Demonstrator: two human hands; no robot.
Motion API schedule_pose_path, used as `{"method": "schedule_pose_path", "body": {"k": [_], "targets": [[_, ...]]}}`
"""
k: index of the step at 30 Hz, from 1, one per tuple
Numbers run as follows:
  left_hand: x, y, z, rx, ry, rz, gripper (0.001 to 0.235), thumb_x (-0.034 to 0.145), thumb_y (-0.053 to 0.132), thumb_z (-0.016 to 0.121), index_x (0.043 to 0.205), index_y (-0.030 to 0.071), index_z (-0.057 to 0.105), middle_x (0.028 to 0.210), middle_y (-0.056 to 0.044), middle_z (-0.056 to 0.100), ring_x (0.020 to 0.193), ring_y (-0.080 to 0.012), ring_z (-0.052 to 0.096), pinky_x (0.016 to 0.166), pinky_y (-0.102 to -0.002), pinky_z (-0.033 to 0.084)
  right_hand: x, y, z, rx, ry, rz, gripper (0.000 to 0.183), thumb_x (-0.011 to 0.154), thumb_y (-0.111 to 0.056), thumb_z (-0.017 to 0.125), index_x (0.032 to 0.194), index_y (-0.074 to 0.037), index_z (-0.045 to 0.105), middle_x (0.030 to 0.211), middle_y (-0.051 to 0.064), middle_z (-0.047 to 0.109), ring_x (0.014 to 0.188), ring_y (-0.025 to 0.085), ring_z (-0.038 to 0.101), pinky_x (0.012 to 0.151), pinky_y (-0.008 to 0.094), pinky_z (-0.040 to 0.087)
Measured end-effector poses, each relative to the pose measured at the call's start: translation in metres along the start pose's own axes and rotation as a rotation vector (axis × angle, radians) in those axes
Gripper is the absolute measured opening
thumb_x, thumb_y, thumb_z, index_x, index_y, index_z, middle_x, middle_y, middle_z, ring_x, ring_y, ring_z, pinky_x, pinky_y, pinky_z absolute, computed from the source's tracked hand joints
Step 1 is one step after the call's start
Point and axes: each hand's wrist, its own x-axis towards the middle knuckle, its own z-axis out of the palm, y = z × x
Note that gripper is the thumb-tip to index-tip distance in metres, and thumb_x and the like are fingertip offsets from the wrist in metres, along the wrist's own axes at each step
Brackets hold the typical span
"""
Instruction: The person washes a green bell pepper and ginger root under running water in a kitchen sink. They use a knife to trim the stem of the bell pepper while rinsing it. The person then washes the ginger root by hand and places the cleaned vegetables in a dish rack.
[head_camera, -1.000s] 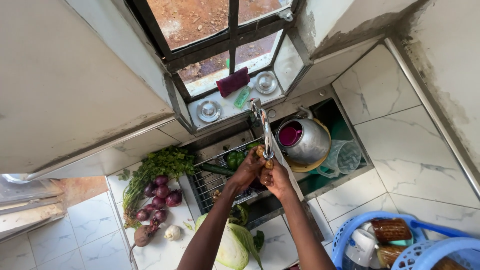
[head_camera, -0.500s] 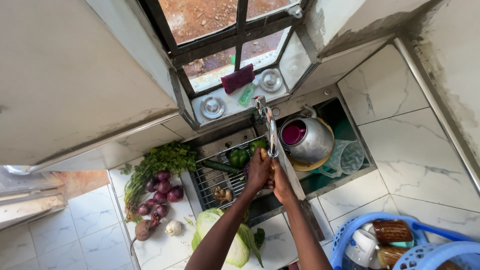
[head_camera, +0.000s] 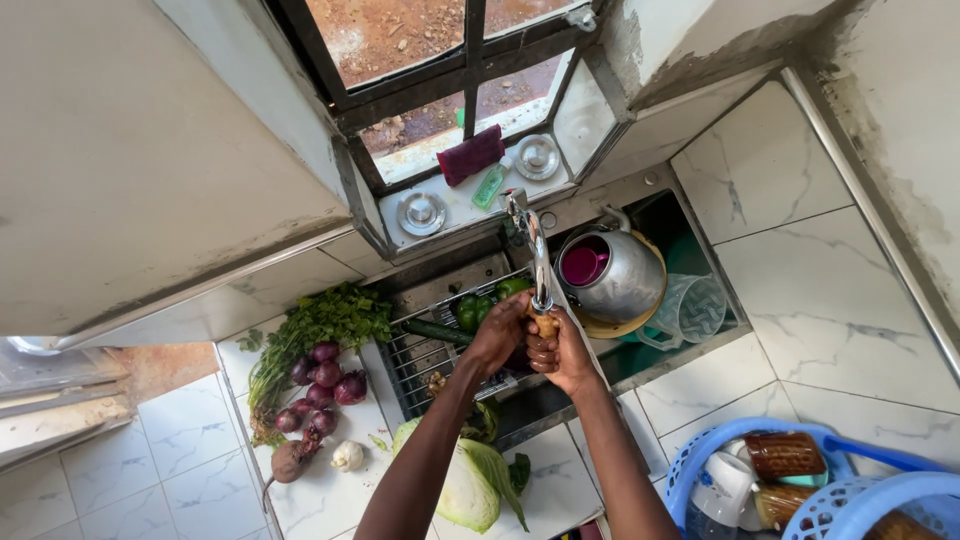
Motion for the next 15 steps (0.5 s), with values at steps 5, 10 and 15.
{"method": "schedule_pose_path", "body": {"k": [5, 10, 15], "targets": [[0.026, -0.033, -0.006, -0.007, 0.118, -0.055, 0.024, 0.112, 0.030, 0.065, 0.119, 0.009, 0.075, 0.097, -0.002, 0.074, 0.083, -0.0161, 0.069, 0.062, -0.028, 0.059, 0.032, 0.021, -0.029, -0.672, 0.511, -0.279, 0.061, 0.109, -0.063, 0.052, 0.079, -0.010, 0.062, 0.056, 0.004, 0.046, 0.047, 0.017, 0.042, 0.046, 0.031, 0.034], [0.053, -0.050, -0.013, -0.055, 0.240, -0.089, 0.028, 0.109, 0.033, 0.073, 0.092, 0.011, 0.073, 0.074, -0.001, 0.068, 0.066, -0.0158, 0.067, 0.057, -0.031, 0.057, 0.007, 0.022, 0.004, -1.348, 0.702, -0.431, 0.061, 0.112, -0.058, 0.050, 0.104, -0.006, 0.083, 0.094, 0.026, 0.080, 0.099, 0.048, 0.076, 0.086, 0.059, 0.060], [0.065, -0.042, -0.024, 0.062, 0.235, -0.335, 0.057, 0.105, 0.056, 0.077, 0.071, 0.016, 0.056, 0.065, -0.005, 0.065, 0.069, -0.0191, 0.076, 0.059, -0.030, 0.064, -0.007, 0.030, 0.018, -1.603, 0.701, -0.544, 0.065, 0.114, -0.057, 0.055, 0.094, 0.000, 0.078, 0.083, 0.028, 0.078, 0.081, 0.046, 0.078, 0.068, 0.054, 0.065]]}}
